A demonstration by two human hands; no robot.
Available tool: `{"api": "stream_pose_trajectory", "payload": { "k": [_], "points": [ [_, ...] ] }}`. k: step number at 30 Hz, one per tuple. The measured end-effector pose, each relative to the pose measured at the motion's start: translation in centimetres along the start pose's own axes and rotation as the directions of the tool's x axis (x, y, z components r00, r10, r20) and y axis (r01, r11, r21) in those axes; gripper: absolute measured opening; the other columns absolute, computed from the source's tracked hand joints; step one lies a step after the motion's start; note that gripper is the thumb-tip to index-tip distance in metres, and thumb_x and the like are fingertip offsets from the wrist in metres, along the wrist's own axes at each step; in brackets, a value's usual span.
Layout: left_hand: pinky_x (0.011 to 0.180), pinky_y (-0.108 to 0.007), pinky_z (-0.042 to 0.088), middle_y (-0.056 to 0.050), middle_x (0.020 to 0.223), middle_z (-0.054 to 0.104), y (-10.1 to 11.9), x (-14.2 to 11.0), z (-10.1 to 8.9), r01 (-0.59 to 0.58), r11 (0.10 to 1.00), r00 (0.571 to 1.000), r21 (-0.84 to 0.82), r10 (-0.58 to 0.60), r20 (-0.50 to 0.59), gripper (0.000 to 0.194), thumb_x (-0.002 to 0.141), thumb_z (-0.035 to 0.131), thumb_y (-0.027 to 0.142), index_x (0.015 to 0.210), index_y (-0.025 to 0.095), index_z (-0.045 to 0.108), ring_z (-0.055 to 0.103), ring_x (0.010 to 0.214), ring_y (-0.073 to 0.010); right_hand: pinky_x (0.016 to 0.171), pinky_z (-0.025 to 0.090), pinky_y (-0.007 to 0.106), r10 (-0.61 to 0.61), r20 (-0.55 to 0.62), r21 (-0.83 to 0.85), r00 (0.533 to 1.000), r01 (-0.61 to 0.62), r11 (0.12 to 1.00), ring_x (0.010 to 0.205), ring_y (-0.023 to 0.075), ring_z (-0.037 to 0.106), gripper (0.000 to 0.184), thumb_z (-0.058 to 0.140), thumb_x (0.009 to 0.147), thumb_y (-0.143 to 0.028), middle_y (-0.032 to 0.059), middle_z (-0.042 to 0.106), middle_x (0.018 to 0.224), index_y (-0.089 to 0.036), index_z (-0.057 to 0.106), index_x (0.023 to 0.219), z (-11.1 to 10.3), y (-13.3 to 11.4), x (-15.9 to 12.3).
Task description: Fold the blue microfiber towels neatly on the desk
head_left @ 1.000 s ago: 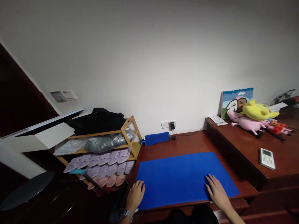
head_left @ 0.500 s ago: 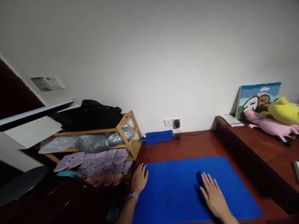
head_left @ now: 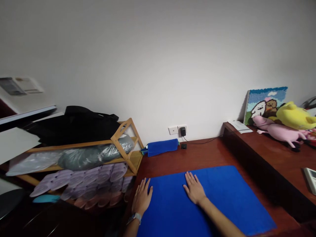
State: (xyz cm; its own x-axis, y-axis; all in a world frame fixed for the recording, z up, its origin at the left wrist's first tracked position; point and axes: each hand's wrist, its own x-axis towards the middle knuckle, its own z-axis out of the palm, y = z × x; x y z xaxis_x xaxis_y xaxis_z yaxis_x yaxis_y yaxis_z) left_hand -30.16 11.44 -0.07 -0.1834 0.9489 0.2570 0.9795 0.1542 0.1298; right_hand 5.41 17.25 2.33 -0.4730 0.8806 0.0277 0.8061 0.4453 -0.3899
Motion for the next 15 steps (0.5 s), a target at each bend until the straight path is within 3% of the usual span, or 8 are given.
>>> {"api": "stream_pose_trajectory", "payload": {
  "k": [5, 9, 12, 15],
  "points": [
    [0.126, -0.050, 0.033, -0.013, 0.164, 0.045, -0.1, 0.2, 0.3, 0.000, 1.000, 1.000, -0.014, 0.000, -0.002, 0.058, 0.104, 0.035, 0.044, 0.154, 0.017, 0.050, 0.042, 0.151, -0.0283, 0.130, 0.015, 0.048, 0.197, -0.040, -0.139, 0.980, -0.201, 0.970, 0.159, 0.0240, 0.019, 0.072, 0.022, 0.104, -0.058, 0.0055, 0.024, 0.171, -0.019, 0.028, 0.164, -4.1, 12.7, -3.4],
    [0.125, -0.049, 0.034, -0.013, 0.164, 0.045, -0.3, 0.3, 0.4, 0.005, 1.000, 1.000, -0.025, -0.005, -0.010, 0.058, 0.104, 0.035, 0.044, 0.153, 0.018, 0.050, 0.042, 0.151, -0.0279, 0.129, 0.018, 0.050, 0.373, -0.103, -0.210, 0.922, -0.387, 0.898, 0.158, 0.0264, 0.021, 0.074, 0.022, 0.101, -0.055, 0.0073, 0.026, 0.171, -0.017, 0.028, 0.164, -6.6, 22.3, -6.0],
    [0.125, -0.049, 0.034, -0.011, 0.163, 0.046, -0.3, 0.4, 0.3, 0.002, 1.000, 1.000, -0.022, -0.002, -0.012, 0.058, 0.103, 0.036, 0.045, 0.153, 0.019, 0.051, 0.043, 0.151, -0.0275, 0.129, 0.019, 0.049, 0.408, -0.149, -0.239, 0.901, -0.433, 0.869, 0.159, 0.0260, 0.019, 0.076, 0.019, 0.100, -0.054, 0.0089, 0.024, 0.172, -0.014, 0.027, 0.164, -6.9, 26.0, -7.0],
    [0.125, -0.048, 0.034, -0.012, 0.163, 0.047, -0.3, 0.4, 0.3, -0.003, 1.000, 1.000, -0.017, 0.003, -0.007, 0.058, 0.103, 0.035, 0.045, 0.153, 0.019, 0.051, 0.043, 0.151, -0.0274, 0.129, 0.019, 0.049, 0.397, -0.166, -0.246, 0.903, -0.428, 0.870, 0.159, 0.0259, 0.019, 0.077, 0.016, 0.100, -0.054, 0.0093, 0.024, 0.172, -0.012, 0.026, 0.164, -6.6, 26.6, -7.3]
  ]
}}
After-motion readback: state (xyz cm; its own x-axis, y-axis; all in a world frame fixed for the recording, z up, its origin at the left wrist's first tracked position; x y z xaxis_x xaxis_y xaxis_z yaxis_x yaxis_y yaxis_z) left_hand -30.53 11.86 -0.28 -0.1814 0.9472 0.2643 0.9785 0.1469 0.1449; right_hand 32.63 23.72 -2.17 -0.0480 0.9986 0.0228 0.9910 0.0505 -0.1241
